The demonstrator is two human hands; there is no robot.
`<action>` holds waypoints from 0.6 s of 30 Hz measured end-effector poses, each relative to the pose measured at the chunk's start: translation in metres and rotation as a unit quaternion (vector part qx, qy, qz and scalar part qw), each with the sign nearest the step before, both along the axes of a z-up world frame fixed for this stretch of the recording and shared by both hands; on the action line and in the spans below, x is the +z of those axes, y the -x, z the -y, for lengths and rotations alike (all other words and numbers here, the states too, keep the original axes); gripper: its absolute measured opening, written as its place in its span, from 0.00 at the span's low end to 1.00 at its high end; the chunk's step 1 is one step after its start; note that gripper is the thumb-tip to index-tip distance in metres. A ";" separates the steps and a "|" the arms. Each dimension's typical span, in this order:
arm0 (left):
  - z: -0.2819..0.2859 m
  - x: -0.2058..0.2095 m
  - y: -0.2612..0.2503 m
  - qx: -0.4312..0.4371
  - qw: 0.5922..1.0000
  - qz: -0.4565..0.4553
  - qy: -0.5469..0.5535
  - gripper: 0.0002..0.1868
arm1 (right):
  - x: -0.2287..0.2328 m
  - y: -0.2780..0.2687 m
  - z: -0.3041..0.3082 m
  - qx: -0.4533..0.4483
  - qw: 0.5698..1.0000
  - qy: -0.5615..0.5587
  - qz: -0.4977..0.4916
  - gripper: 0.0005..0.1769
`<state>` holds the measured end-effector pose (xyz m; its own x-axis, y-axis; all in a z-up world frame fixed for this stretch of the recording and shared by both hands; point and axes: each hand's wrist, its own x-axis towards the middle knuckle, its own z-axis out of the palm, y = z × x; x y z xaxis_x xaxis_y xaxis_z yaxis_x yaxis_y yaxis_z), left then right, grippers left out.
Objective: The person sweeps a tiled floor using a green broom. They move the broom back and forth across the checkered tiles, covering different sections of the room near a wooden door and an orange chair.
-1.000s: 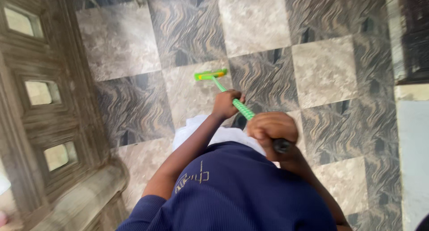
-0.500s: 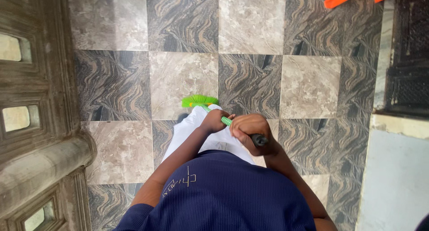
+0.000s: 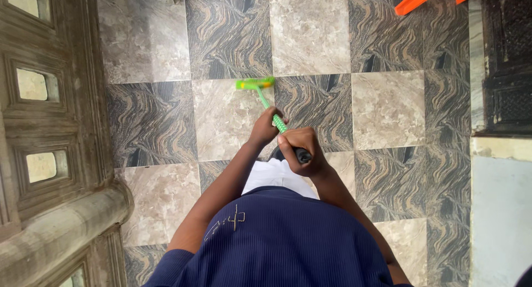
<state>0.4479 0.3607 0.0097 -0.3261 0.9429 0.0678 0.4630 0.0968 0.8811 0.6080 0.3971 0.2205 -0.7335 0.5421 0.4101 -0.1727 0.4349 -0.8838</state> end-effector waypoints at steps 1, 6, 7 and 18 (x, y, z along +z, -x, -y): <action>0.001 -0.015 0.001 0.012 0.998 -0.013 0.053 0.18 | -0.008 0.002 0.003 0.002 1.000 0.006 0.014 0.22; 0.049 -0.058 -0.028 -0.071 0.986 -0.022 0.151 0.16 | -0.020 -0.017 0.016 0.016 0.989 0.129 0.077 0.23; 0.057 -0.058 -0.035 -0.068 0.985 -0.009 0.156 0.18 | -0.020 -0.021 0.020 0.021 0.983 0.162 0.079 0.24; 0.045 0.028 -0.049 -0.138 0.981 -0.118 0.066 0.14 | 0.019 -0.062 0.064 -0.080 0.992 -0.074 -0.059 0.16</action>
<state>0.4964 0.3153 0.0372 -0.0468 0.9987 -0.0188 0.6770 0.0455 0.7346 0.6696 0.3330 0.2391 -0.5852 0.5754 0.5713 -0.1891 0.5883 -0.7862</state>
